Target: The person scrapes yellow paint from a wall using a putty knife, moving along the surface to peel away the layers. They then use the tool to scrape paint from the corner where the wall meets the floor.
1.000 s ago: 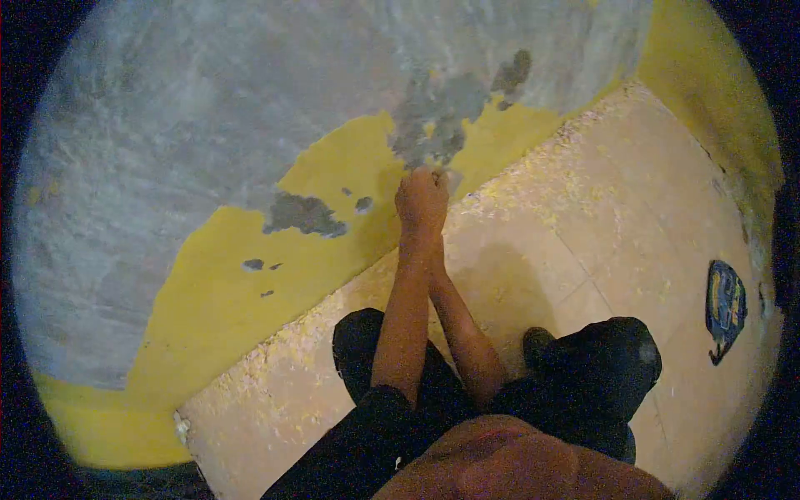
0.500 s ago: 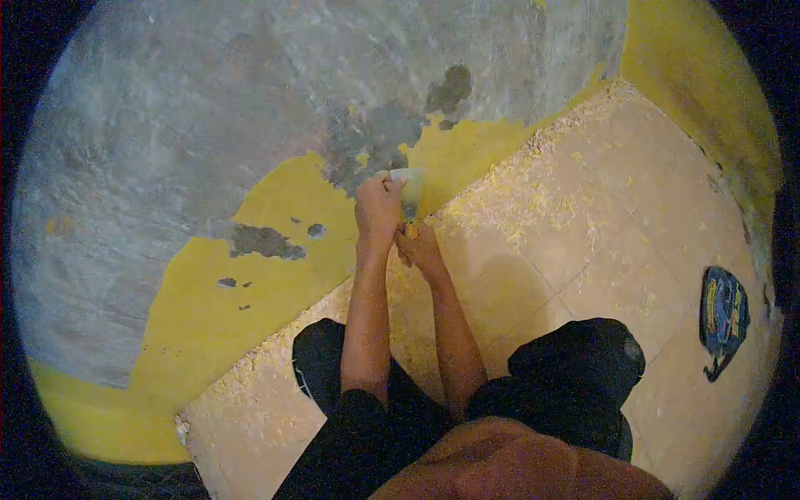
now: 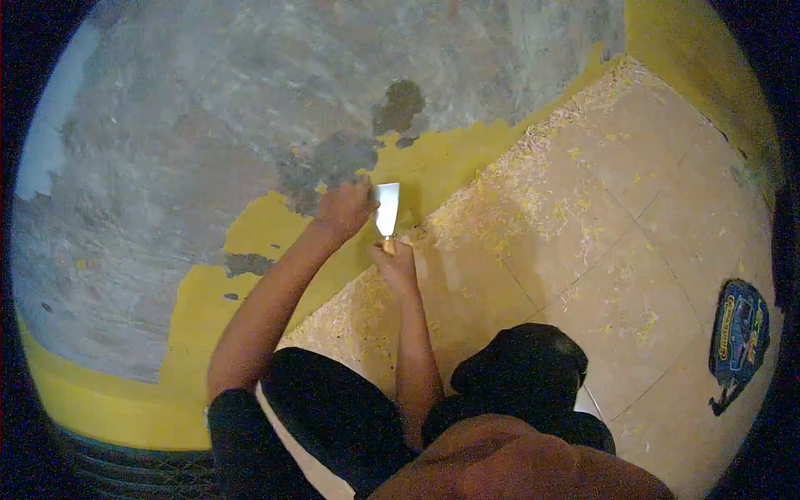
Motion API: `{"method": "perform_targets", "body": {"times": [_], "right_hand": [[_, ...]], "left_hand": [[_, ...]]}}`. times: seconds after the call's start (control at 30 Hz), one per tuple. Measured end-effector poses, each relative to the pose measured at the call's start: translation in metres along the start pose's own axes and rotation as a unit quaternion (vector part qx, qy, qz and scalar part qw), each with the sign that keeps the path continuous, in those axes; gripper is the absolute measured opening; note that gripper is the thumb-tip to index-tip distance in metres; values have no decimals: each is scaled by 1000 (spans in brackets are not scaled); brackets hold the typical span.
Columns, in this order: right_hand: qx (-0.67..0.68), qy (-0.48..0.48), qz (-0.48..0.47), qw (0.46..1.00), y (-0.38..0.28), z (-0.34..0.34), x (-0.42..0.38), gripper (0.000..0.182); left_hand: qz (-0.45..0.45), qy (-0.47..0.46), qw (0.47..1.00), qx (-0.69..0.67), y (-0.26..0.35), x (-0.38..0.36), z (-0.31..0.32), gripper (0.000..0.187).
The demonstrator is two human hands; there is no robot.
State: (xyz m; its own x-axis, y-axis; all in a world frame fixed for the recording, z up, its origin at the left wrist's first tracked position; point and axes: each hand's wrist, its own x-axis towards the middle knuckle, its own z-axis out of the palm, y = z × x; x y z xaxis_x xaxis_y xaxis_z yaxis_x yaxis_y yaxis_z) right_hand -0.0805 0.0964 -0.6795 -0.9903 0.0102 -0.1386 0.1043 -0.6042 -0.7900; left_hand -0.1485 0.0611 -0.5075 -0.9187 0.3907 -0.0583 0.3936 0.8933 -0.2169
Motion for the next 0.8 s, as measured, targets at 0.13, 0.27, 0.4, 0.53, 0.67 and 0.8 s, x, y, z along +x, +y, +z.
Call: {"method": "perform_targets", "body": {"times": [0.13,0.27,0.4,0.53,0.67,0.8], "right_hand": [[67,7,13,998,-47,-8,-10,14],[63,38,3,997,-75,-25,-6,13],[112,60,-13,992,-101,-57,-11,15],[23,127,-41,991,-110,-121,-3,24],[-65,193,-29,979,-139,-178,-26,24],[-90,251,-30,963,-148,-219,-35,23]], "left_hand": [[89,49,985,139,47,-8,-21,58],[41,97,993,-51,96,0,-33,68],[61,190,957,-210,121,27,-22,69],[26,41,898,-437,144,91,-4,67],[11,-113,763,-636,191,114,13,56],[130,-207,706,-664,228,151,34,41]]}}
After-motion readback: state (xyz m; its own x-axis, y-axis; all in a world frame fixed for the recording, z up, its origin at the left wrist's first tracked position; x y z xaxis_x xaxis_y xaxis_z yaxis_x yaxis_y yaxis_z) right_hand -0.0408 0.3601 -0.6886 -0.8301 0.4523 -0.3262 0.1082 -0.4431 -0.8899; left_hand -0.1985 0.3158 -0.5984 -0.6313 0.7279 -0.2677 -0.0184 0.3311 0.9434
